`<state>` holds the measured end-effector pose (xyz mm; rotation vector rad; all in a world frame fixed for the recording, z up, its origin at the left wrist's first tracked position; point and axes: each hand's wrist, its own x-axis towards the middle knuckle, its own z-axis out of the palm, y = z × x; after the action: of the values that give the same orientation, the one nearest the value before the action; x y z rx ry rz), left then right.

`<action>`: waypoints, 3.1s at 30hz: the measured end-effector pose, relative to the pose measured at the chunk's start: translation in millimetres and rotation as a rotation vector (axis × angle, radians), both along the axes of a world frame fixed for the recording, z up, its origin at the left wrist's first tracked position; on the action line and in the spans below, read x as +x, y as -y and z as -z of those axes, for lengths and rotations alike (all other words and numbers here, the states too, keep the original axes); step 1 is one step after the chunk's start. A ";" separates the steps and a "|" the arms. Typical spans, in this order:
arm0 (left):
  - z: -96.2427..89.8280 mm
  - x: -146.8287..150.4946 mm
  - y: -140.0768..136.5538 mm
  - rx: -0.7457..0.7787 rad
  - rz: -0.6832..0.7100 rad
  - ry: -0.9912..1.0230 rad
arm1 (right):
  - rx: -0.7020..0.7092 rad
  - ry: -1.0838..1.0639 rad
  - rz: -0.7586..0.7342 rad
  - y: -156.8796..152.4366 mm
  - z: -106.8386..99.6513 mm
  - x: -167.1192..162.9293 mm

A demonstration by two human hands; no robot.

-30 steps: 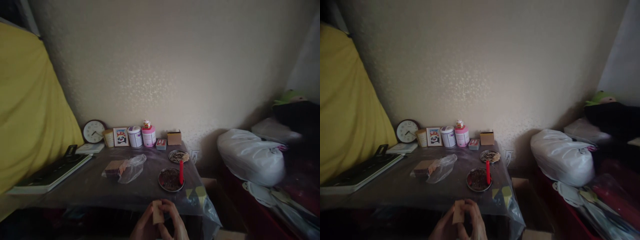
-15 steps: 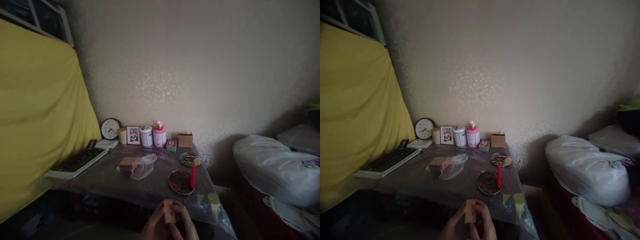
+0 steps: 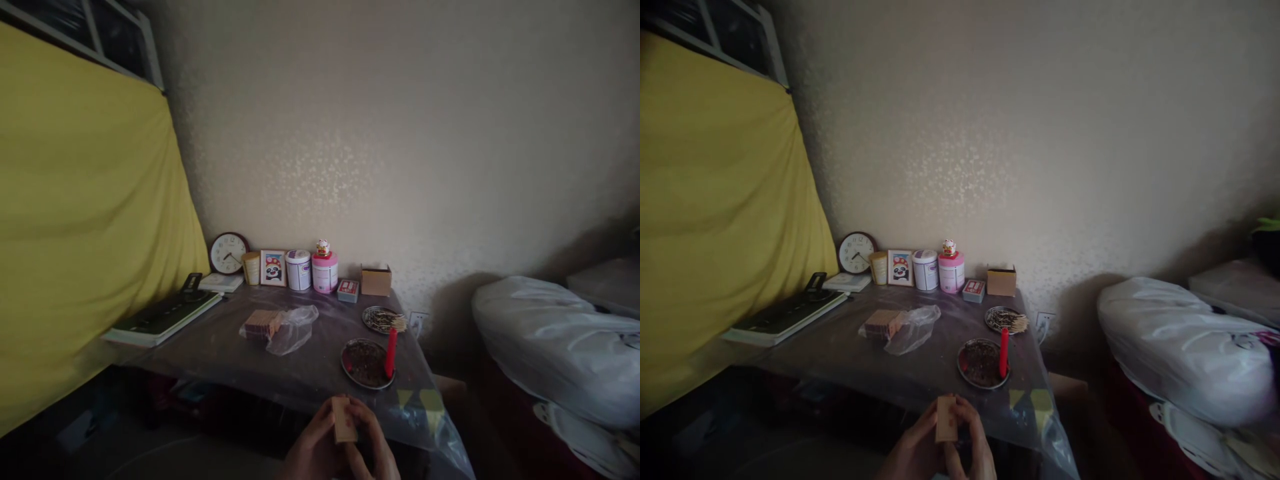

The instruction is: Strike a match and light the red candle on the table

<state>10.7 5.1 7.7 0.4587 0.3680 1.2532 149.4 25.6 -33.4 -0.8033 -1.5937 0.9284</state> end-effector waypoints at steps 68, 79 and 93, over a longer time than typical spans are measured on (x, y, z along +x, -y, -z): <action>4.3 -12.5 16.1 -0.195 0.179 -0.217 | 0.091 0.404 -0.080 -6.5 -59.3 42.4; 8.0 -11.9 15.4 -0.200 0.220 -0.238 | 0.170 0.518 -0.054 -5.0 -55.8 43.6; 10.0 -12.7 16.8 -0.238 0.265 -0.257 | 0.144 0.585 -0.119 -3.8 -58.5 45.4</action>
<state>-2.0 -11.7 -2.3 0.4482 0.6451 0.8821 194.8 29.4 25.2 -0.9377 -2.2074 0.6802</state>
